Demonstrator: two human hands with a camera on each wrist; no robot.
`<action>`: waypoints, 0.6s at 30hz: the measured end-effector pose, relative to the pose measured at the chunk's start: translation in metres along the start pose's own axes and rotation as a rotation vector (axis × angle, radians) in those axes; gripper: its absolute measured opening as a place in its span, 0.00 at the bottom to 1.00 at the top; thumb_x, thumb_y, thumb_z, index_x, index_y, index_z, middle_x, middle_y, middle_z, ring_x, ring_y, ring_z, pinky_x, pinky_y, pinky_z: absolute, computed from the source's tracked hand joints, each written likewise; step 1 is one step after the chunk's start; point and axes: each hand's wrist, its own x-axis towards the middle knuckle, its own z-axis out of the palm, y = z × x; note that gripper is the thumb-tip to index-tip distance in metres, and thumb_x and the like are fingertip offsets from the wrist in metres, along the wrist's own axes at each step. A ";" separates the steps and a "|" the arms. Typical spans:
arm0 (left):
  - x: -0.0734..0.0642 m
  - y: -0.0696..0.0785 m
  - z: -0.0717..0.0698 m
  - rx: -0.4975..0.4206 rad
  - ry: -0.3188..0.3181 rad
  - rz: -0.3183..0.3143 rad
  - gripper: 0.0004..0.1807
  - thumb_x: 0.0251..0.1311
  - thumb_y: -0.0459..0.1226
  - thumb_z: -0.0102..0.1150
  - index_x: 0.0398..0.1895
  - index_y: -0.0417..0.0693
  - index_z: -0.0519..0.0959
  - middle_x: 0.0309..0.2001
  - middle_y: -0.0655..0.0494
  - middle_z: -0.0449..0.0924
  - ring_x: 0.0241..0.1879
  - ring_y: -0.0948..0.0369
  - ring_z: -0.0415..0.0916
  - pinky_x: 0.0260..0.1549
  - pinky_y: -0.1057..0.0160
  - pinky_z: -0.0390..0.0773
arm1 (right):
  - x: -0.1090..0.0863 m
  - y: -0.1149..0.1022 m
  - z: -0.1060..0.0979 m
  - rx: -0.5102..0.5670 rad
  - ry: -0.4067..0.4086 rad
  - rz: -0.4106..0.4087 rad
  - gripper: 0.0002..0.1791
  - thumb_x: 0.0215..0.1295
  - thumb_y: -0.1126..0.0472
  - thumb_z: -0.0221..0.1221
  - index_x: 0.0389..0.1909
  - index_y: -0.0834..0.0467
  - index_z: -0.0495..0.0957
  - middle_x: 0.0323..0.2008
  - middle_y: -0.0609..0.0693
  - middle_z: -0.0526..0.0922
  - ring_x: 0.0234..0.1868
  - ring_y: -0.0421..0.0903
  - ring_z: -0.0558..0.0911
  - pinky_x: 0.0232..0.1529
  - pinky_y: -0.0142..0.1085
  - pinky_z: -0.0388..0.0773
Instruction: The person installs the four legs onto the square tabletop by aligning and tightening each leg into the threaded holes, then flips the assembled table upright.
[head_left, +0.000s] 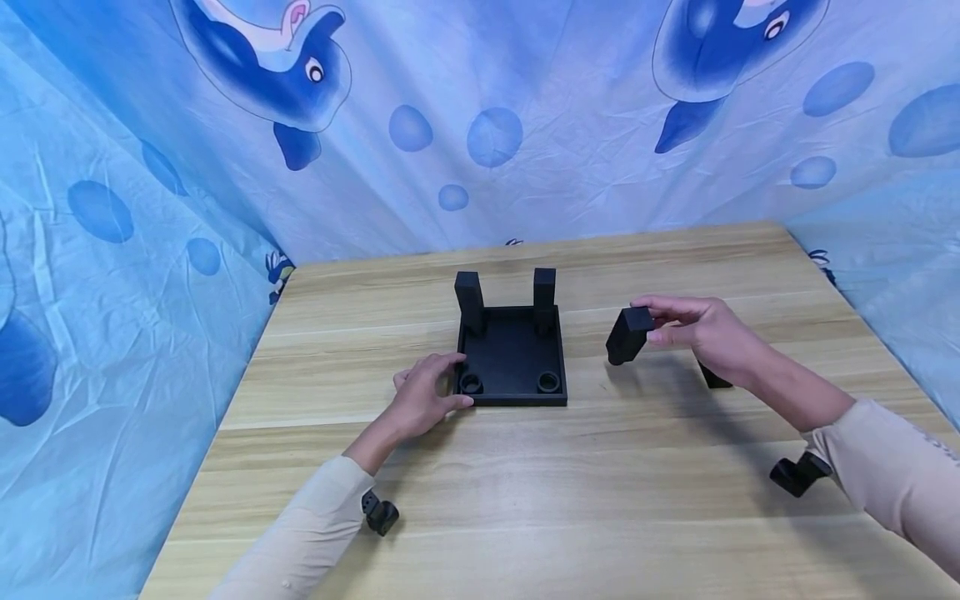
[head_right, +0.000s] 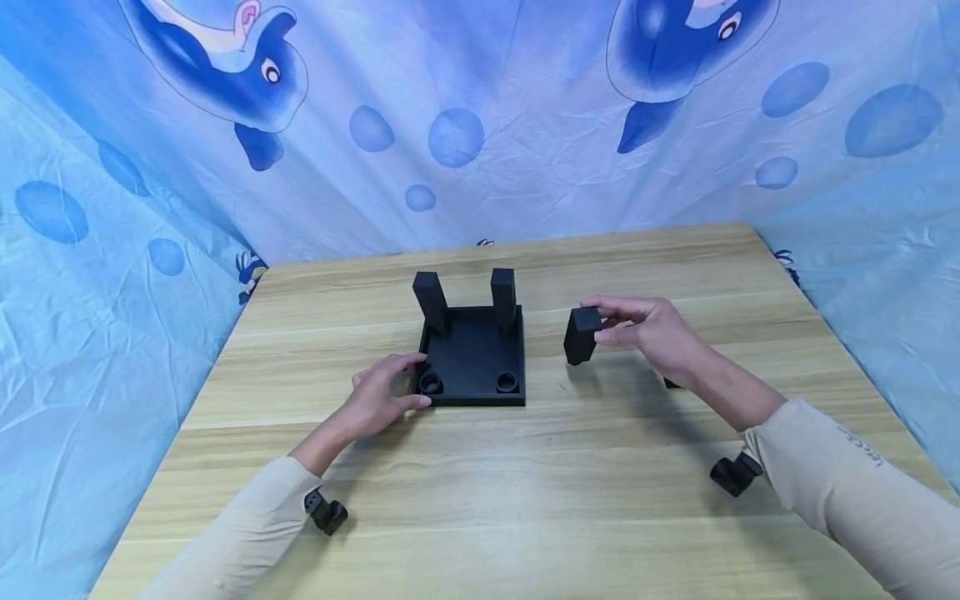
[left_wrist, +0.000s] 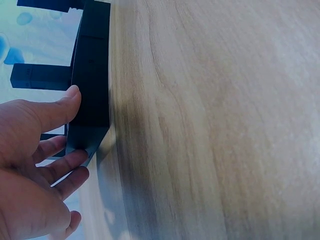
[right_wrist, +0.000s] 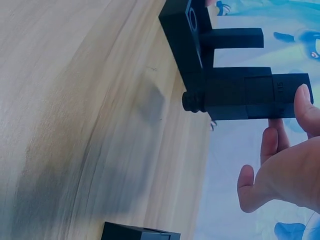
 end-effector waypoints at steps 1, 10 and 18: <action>0.000 0.000 0.000 -0.002 0.000 -0.001 0.36 0.50 0.41 0.73 0.64 0.47 0.71 0.54 0.50 0.76 0.57 0.52 0.69 0.52 0.45 0.49 | 0.000 -0.001 0.000 0.016 -0.007 0.000 0.24 0.61 0.68 0.63 0.59 0.54 0.78 0.42 0.43 0.83 0.44 0.41 0.76 0.44 0.29 0.75; 0.000 0.001 -0.001 0.008 -0.003 -0.002 0.36 0.50 0.41 0.73 0.64 0.47 0.71 0.56 0.50 0.76 0.58 0.51 0.69 0.52 0.44 0.49 | 0.001 -0.009 0.008 0.120 0.044 0.034 0.25 0.61 0.68 0.63 0.60 0.54 0.77 0.47 0.41 0.82 0.49 0.42 0.75 0.48 0.28 0.70; 0.000 0.000 -0.001 0.009 -0.002 0.007 0.36 0.50 0.40 0.73 0.64 0.46 0.71 0.55 0.50 0.76 0.57 0.51 0.69 0.51 0.44 0.50 | 0.005 -0.020 0.029 0.191 0.021 0.078 0.25 0.60 0.68 0.64 0.60 0.53 0.76 0.49 0.46 0.79 0.52 0.47 0.71 0.52 0.33 0.64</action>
